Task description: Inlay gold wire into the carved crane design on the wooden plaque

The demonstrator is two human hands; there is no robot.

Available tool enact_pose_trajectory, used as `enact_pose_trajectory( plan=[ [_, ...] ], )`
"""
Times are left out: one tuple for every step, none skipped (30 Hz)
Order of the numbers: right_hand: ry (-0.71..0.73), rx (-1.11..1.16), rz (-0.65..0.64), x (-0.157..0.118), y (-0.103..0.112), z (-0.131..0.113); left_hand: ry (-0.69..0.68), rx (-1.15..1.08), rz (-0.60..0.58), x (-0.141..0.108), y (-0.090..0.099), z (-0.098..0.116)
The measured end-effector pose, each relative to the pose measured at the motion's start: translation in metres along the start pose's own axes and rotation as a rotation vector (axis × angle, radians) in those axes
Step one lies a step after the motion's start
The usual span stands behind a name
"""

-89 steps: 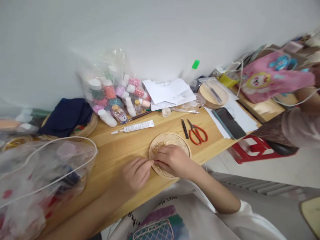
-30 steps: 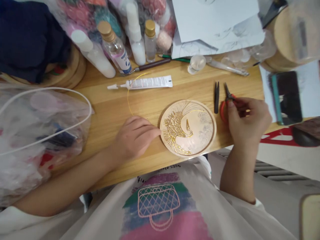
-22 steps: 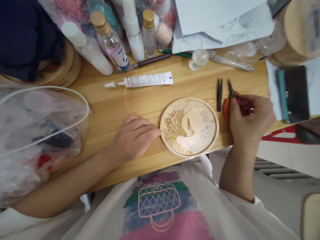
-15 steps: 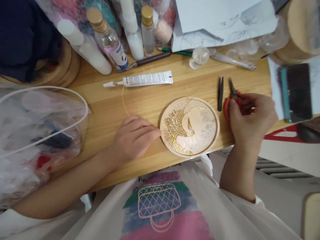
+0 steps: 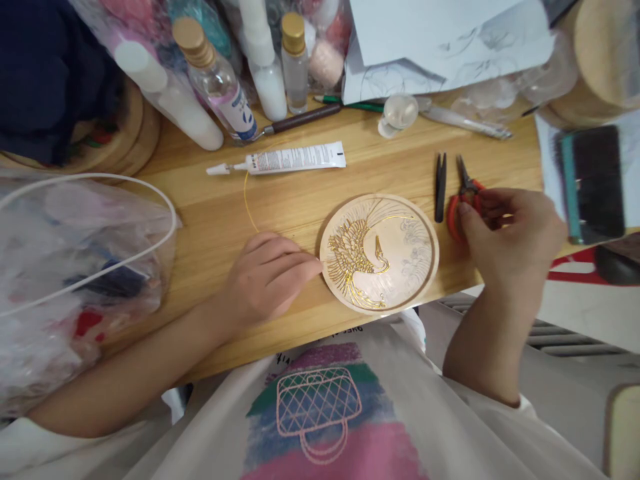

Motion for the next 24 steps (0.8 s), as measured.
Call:
enact_pose_trajectory(
  plan=[
    [-0.012,-0.001,-0.010,0.000,0.000,-0.001,0.001,-0.001,-0.007,0.000,0.000,0.000],
    [-0.025,0.001,-0.019,0.001,0.001,-0.002,0.000,-0.001,-0.008,0.000,0.000,0.000],
    [-0.037,0.007,-0.026,0.002,0.001,-0.002,-0.004,-0.003,-0.004,0.000,0.000,0.000],
    [-0.045,0.014,-0.035,0.002,0.001,-0.003,-0.006,-0.003,0.001,0.000,0.000,0.000],
    [-0.051,0.019,-0.040,0.003,0.001,-0.003,-0.006,-0.003,0.005,0.000,0.000,0.000],
    [-0.056,0.020,-0.042,0.003,0.002,-0.003,-0.003,-0.005,0.009,0.000,0.000,0.000],
    [-0.062,0.018,-0.044,0.003,0.002,-0.003,0.000,-0.008,0.012,0.000,0.000,0.000],
    [-0.064,0.013,-0.050,0.004,0.002,-0.003,0.001,-0.013,0.014,0.000,0.000,0.000],
    [-0.066,0.007,-0.055,0.004,0.002,-0.002,0.003,-0.016,0.011,0.000,0.000,0.000],
    [-0.068,0.004,-0.061,0.005,0.002,-0.002,0.000,-0.019,0.013,0.000,0.000,0.000],
    [-0.067,0.002,-0.066,0.005,0.001,-0.002,-0.005,-0.019,0.014,0.000,0.000,0.001],
    [-0.067,0.001,-0.072,0.005,0.001,-0.003,-0.010,-0.017,0.018,0.000,0.000,0.001],
    [-0.070,0.001,-0.077,0.006,0.001,-0.003,-0.013,-0.014,0.021,0.000,0.000,0.001],
    [-0.079,0.003,-0.082,0.006,0.001,-0.003,-0.016,-0.011,0.023,0.000,0.000,0.001],
    [-0.091,0.006,-0.087,0.006,0.002,-0.003,-0.015,-0.007,0.024,0.000,0.000,0.001],
    [-0.101,0.007,-0.091,0.006,0.002,-0.003,-0.012,-0.002,0.023,0.001,0.000,0.001],
    [-0.108,0.008,-0.095,0.006,0.002,-0.002,-0.008,0.004,0.019,0.001,0.000,0.001],
    [-0.113,0.011,-0.094,0.006,0.002,-0.001,-0.007,0.009,0.021,0.001,0.000,0.001],
    [-0.115,0.019,-0.084,0.006,0.002,0.001,-0.009,0.013,0.026,0.001,0.000,0.001],
    [-0.114,0.032,-0.066,0.005,0.003,0.004,-0.013,0.016,0.031,0.001,0.000,0.001],
    [-0.111,0.054,-0.041,0.005,0.003,0.008,-0.014,0.017,0.033,0.001,0.000,0.001],
    [-0.105,0.086,-0.014,0.004,0.003,0.012,-0.016,0.016,0.036,0.001,0.000,0.001],
    [-0.101,0.130,0.015,0.004,0.004,0.016,-0.019,0.013,0.038,0.001,0.000,0.001],
    [-0.096,0.182,0.042,0.003,0.004,0.020,-0.019,0.009,0.037,0.001,0.000,0.001]
  ],
)
Point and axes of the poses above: each hand's wrist, its own x-axis towards the middle knuckle, its own y-axis out of the back of the hand, z = x × y, the point moved 5 cm from there along x, towards the middle knuckle, and after that the axes turned 1 degree about -y, right-handed, at the moved point
